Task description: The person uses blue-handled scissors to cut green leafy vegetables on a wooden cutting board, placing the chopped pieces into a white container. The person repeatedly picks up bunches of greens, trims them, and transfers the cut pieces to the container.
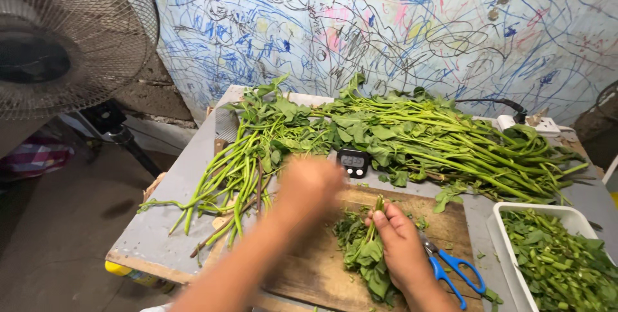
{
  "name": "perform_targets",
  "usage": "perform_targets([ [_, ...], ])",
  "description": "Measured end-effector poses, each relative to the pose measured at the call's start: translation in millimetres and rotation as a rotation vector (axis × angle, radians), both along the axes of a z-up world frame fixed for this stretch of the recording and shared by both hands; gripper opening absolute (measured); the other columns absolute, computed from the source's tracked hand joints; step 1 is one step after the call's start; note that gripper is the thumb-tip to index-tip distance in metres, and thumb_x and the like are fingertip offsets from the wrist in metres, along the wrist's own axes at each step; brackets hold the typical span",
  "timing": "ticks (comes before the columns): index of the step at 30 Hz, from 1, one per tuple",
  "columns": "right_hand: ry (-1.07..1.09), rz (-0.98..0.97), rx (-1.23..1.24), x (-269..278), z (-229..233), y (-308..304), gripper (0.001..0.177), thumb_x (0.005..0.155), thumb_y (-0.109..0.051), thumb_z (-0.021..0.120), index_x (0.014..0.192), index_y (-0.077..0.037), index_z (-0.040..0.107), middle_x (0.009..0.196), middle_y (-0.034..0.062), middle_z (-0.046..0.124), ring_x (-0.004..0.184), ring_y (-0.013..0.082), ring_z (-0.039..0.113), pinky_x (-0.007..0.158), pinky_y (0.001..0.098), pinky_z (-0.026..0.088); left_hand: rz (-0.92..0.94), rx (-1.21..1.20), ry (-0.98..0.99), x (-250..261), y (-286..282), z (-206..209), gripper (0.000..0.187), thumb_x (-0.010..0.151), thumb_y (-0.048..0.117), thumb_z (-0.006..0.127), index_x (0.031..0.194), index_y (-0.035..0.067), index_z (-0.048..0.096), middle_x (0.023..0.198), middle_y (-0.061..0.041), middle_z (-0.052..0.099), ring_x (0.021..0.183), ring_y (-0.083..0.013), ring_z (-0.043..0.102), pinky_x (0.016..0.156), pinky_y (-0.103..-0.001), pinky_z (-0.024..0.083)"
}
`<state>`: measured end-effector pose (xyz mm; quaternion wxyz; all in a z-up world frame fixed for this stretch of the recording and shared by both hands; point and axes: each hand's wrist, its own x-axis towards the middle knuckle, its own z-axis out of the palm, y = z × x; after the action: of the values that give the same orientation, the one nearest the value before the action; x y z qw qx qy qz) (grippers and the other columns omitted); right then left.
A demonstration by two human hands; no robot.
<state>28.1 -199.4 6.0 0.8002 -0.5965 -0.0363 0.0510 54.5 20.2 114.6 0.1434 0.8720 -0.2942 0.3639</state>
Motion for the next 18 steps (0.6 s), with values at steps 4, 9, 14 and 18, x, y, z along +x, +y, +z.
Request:
perform_targets([
  [4,0.014,0.059,0.014,-0.2,-6.3,-0.2,0.023,0.102,-0.018,0.055,0.112,0.0,0.065,0.097,0.0035,0.069,0.094,0.0116,0.061,0.089,0.0273,0.047,0.587,-0.119,0.512,121.0,75.1,21.5,0.014,0.088,0.022,0.067,0.096,0.013,0.076,0.096,-0.019,0.074,0.086,-0.0399,0.071,0.075,-0.052,0.056],
  [9,0.006,0.068,-0.003,-1.1,-2.6,0.8,0.022,0.101,-0.018,0.057,0.111,-0.001,0.064,0.097,0.003,0.067,0.096,0.0112,0.061,0.09,0.0266,0.047,0.873,0.062,0.823,181.5,121.7,-5.5,0.027,0.086,0.018,0.069,0.11,0.009,0.075,0.12,-0.016,0.071,0.11,-0.0335,0.07,0.088,-0.045,0.058],
  [14,0.05,0.098,0.002,-5.6,-2.9,-0.9,0.024,0.101,-0.02,0.058,0.109,0.002,0.064,0.098,0.0038,0.067,0.094,0.0112,0.06,0.086,0.0282,0.048,0.88,0.037,0.813,190.4,135.0,-29.7,0.027,0.09,0.014,0.064,0.113,0.007,0.077,0.123,-0.017,0.072,0.112,-0.0347,0.071,0.09,-0.046,0.058],
  [18,0.019,0.091,0.0,-4.1,-0.4,2.9,0.023,0.1,-0.019,0.057,0.11,0.0,0.064,0.099,0.003,0.067,0.096,0.011,0.061,0.089,0.027,0.048,0.857,-0.012,0.674,178.6,141.1,-4.5,0.025,0.089,0.01,0.063,0.11,0.007,0.076,0.117,-0.019,0.072,0.108,-0.0372,0.07,0.087,-0.049,0.057],
])
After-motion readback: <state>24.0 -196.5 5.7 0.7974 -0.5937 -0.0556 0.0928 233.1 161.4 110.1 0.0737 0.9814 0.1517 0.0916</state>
